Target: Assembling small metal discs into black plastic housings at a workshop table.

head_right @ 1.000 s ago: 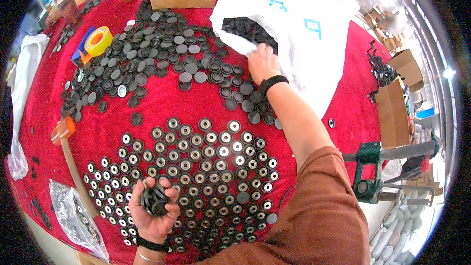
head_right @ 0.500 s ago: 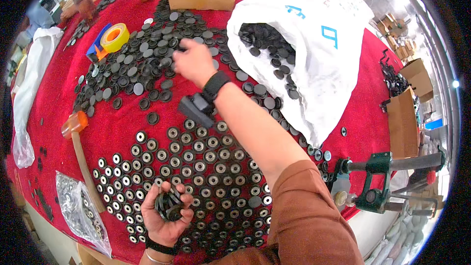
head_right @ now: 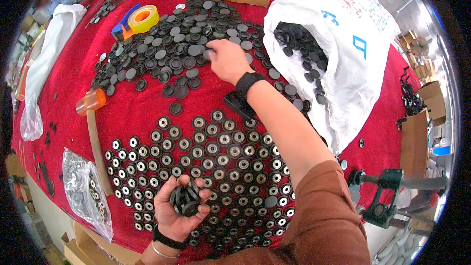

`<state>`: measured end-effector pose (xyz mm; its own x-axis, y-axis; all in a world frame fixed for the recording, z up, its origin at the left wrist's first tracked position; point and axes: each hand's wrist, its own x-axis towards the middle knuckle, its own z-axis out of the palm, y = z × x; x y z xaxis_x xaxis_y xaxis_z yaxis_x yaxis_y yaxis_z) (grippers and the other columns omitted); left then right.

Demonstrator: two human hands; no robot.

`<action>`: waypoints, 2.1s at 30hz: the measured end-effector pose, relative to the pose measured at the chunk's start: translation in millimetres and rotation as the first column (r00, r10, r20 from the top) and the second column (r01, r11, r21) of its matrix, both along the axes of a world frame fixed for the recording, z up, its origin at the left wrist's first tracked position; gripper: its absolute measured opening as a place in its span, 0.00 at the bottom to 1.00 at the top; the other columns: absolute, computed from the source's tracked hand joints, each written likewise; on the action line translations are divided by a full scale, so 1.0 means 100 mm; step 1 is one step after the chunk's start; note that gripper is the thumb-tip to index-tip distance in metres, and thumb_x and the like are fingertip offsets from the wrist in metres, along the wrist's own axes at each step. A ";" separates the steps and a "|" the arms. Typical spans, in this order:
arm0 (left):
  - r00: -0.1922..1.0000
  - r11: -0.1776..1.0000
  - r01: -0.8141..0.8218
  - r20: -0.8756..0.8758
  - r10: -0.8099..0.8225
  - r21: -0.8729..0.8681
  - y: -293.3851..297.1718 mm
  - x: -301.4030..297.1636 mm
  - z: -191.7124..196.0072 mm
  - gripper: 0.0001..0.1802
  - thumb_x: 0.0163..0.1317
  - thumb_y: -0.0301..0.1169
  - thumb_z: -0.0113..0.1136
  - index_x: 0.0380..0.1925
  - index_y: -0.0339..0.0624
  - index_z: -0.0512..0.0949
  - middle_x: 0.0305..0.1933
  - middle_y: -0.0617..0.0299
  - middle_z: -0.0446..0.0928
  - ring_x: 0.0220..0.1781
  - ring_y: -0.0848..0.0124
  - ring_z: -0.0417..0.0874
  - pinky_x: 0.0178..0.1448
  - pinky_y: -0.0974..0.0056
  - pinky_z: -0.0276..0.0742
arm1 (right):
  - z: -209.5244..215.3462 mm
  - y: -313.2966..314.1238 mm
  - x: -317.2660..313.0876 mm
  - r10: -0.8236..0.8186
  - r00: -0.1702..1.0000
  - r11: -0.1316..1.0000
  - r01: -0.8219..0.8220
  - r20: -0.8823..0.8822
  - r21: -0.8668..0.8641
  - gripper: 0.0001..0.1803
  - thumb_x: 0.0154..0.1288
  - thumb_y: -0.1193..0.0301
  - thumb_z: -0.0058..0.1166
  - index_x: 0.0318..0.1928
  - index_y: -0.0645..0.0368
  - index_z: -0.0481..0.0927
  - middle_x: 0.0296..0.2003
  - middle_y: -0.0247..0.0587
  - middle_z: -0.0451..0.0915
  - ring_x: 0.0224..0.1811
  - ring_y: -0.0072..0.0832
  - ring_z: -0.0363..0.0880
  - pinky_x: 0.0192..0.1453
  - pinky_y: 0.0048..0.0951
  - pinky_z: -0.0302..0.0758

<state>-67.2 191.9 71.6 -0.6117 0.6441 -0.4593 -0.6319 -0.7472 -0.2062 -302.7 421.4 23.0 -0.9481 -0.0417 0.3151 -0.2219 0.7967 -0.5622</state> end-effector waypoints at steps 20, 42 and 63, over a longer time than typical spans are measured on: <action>1.000 0.999 0.011 -0.006 -0.012 -0.034 0.04 -0.02 0.02 0.17 0.65 0.40 0.45 0.39 0.40 0.77 0.43 0.52 0.74 0.44 0.58 0.75 0.40 0.55 0.78 | 0.09 0.01 0.10 -0.198 0.975 0.980 0.197 0.100 0.014 0.19 0.53 0.70 0.58 0.46 0.64 0.76 0.29 0.49 0.80 0.35 0.34 0.79 0.39 0.32 0.75; 0.998 0.996 -0.009 0.058 0.015 -0.092 0.11 -0.08 -0.03 0.18 0.63 0.43 0.46 0.47 0.48 0.76 0.41 0.56 0.74 0.42 0.62 0.74 0.46 0.56 0.76 | 0.42 -0.35 0.56 0.314 0.802 0.792 0.074 0.509 -0.606 0.16 0.62 0.63 0.51 0.33 0.66 0.80 0.21 0.33 0.76 0.19 0.17 0.72 0.22 0.21 0.72; 0.990 0.993 0.112 0.077 -0.114 0.033 0.29 0.02 -0.05 0.15 0.62 0.45 0.49 0.33 0.47 0.78 0.41 0.61 0.71 0.42 0.68 0.71 0.44 0.60 0.75 | -0.03 1.16 0.84 -0.264 0.958 0.841 0.170 0.115 0.514 0.17 0.56 0.58 0.54 0.32 0.62 0.81 0.36 0.53 0.76 0.41 0.47 0.75 0.46 0.40 0.73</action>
<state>-65.2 220.7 66.8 -0.4970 0.7209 -0.4829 -0.6932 -0.6647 -0.2788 -218.4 537.1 20.2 -0.9883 0.0661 0.1375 0.0534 0.9942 -0.0939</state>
